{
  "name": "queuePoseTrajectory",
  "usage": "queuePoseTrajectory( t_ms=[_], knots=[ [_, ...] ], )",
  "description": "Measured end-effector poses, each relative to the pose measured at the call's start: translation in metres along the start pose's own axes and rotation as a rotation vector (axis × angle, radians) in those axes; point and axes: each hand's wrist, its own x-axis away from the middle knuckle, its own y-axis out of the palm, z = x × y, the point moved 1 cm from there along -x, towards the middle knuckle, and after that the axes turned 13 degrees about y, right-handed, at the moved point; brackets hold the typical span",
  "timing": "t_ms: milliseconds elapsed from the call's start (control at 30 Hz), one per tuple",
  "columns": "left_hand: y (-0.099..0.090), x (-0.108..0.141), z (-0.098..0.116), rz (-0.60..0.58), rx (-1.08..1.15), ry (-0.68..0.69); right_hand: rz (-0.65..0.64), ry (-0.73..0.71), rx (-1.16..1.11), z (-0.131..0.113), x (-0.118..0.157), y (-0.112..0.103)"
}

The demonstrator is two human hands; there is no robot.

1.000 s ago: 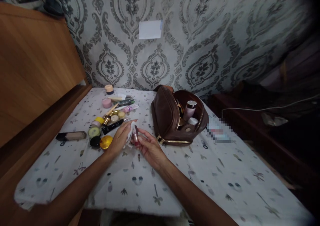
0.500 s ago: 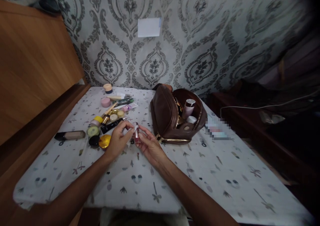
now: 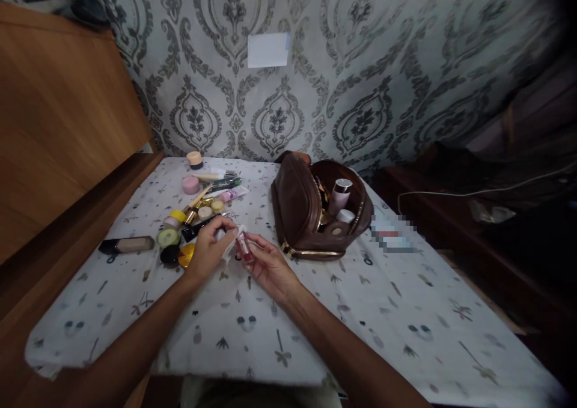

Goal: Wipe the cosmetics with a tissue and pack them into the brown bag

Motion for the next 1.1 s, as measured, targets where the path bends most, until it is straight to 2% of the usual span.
queuePoseTrajectory(
  t_ms=[100, 233, 367, 767, 900, 1033, 1100],
  knots=[
    [-0.002, -0.003, -0.003, 0.078, -0.003, -0.019, -0.023, 0.027, 0.002, 0.000, 0.001, 0.001],
    [-0.002, -0.002, -0.005, 0.109, -0.015, -0.039, -0.075, 0.046, -0.023, -0.001, 0.001, 0.002],
    [0.001, 0.001, -0.006, 0.073, -0.025, 0.003, -0.089, 0.047, -0.026, -0.001, 0.000, 0.001],
    [0.002, 0.003, 0.001, 0.008, -0.116, 0.111, -0.020, 0.009, -0.049, 0.001, -0.003, -0.002],
    [0.007, 0.006, 0.002, -0.092, -0.150, 0.206, -0.018, -0.020, -0.086, -0.001, -0.005, -0.003],
    [0.011, 0.011, 0.005, -0.257, -0.093, 0.274, 0.038, -0.062, -0.126, -0.005, -0.005, -0.005],
    [0.012, 0.012, 0.007, -0.298, -0.058, 0.294, 0.061, -0.070, -0.151, -0.007, -0.005, -0.005]
  ],
)
